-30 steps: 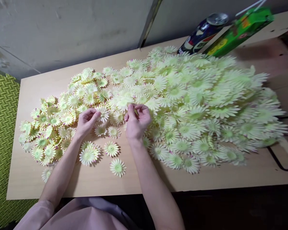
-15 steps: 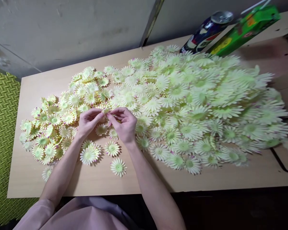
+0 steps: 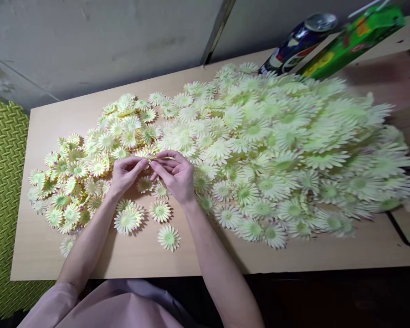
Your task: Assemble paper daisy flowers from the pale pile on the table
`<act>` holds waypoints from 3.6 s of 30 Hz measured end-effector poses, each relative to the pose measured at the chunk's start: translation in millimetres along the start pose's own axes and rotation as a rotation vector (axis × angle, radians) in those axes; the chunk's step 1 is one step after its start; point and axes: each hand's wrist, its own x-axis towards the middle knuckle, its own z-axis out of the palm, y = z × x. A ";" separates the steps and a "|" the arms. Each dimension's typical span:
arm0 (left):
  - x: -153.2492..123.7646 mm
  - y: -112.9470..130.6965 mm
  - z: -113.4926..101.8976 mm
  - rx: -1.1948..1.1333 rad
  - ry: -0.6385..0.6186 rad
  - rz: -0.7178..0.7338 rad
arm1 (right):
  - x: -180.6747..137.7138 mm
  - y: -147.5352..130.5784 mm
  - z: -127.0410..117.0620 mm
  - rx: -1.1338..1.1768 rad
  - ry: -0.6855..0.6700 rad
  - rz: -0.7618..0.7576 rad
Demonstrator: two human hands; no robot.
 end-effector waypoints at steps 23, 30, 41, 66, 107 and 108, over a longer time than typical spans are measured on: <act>0.9 0.7 -0.7 -0.039 0.036 -0.052 | 3.6 6.8 -1.8 -0.046 0.188 -0.144; 0.9 -0.7 -2.9 -0.081 0.054 -0.034 | 18.1 3.5 -14.8 0.016 0.624 -0.244; 1.2 0.4 0.4 -0.132 0.033 -0.082 | 4.5 -13.2 -20.1 -0.390 0.168 -0.307; 1.8 0.7 -6.7 -0.304 -0.040 -0.063 | 26.6 -4.9 -3.9 -0.165 -0.086 -0.186; 4.3 -8.8 -12.9 -0.203 -0.085 -0.050 | 16.7 2.6 -9.7 -0.088 -0.177 0.004; 4.4 -8.2 -13.2 -0.191 -0.091 -0.046 | 16.9 1.9 -9.4 -0.087 -0.183 0.004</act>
